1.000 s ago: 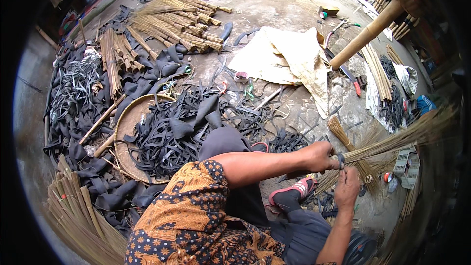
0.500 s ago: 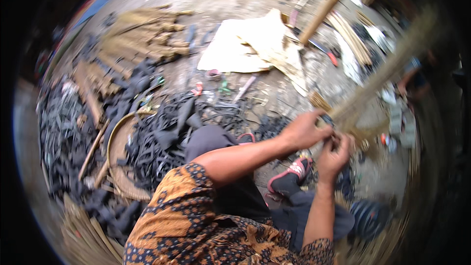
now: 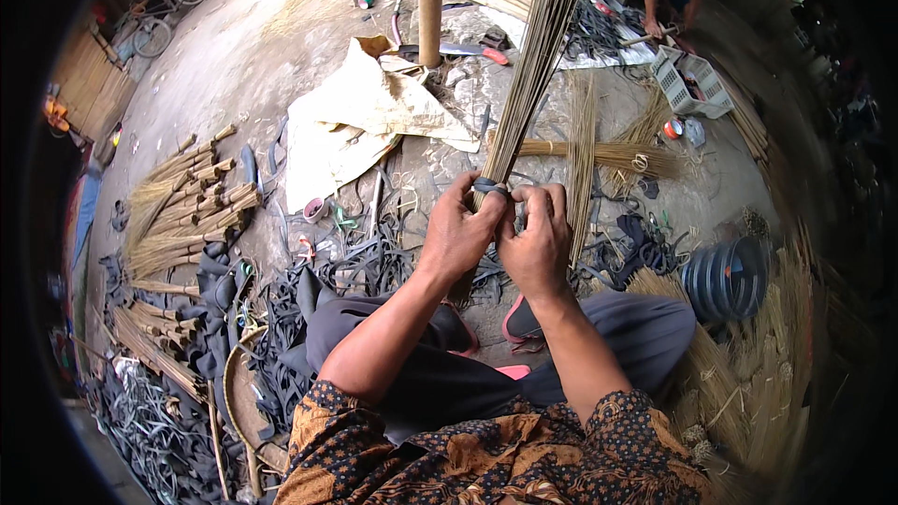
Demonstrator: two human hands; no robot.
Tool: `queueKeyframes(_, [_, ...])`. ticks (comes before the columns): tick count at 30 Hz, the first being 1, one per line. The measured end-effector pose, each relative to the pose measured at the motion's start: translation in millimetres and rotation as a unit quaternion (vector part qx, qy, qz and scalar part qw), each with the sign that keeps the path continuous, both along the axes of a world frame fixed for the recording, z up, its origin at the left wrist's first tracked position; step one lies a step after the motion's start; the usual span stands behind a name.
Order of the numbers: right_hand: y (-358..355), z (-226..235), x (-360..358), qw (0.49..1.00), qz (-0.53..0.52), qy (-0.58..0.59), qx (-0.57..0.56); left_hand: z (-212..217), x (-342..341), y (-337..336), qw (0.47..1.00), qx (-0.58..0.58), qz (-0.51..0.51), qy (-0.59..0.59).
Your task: The person sits on the floor and repeatedly gathers bundles of dried broom sticks, aligns them, and ties them with black strips. The person places the finished bundles aside and continues the process with new bundles.
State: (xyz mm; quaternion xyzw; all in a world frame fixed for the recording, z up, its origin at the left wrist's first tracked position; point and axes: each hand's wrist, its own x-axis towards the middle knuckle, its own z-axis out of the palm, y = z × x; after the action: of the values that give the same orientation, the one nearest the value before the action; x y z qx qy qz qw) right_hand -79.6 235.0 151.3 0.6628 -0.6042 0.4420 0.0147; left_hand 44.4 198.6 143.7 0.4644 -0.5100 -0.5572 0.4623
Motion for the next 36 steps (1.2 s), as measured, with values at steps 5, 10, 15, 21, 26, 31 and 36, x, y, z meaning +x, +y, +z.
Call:
queueKeyframes(5, [-12, 14, -21, 0.998, 0.059, 0.039, 0.006, 10, 6, 2, 0.994, 0.072, -0.075, 0.016])
queueKeyframes(10, [-8, 9, -45, 0.986, 0.168, 0.012, 0.001, 12, 4, 6, 0.989, 0.002, -0.081, 0.123])
queueKeyframes(15, [19, -22, -27, 0.829, 0.32, -0.406, 0.213, 14, -6, 0, 0.986, -0.075, -0.079, 0.128])
queueKeyframes(21, [48, -35, -5, 0.845, 0.253, -0.314, 0.35, 24, 7, -18, 0.959, 0.096, -0.076, 0.254])
queueKeyframes(26, [51, -33, -25, 0.546, 0.486, -0.484, 0.48, 38, 24, -11, 0.885, 0.048, -0.28, 0.368])
queueKeyframes(31, [51, -40, -6, 0.705, 0.439, -0.433, 0.35, 61, 31, -12, 0.896, -0.016, -0.152, 0.417])
queueKeyframes(36, [52, -56, -11, 0.82, 0.328, -0.254, 0.393, 53, 23, -10, 0.961, 0.009, -0.068, 0.267])
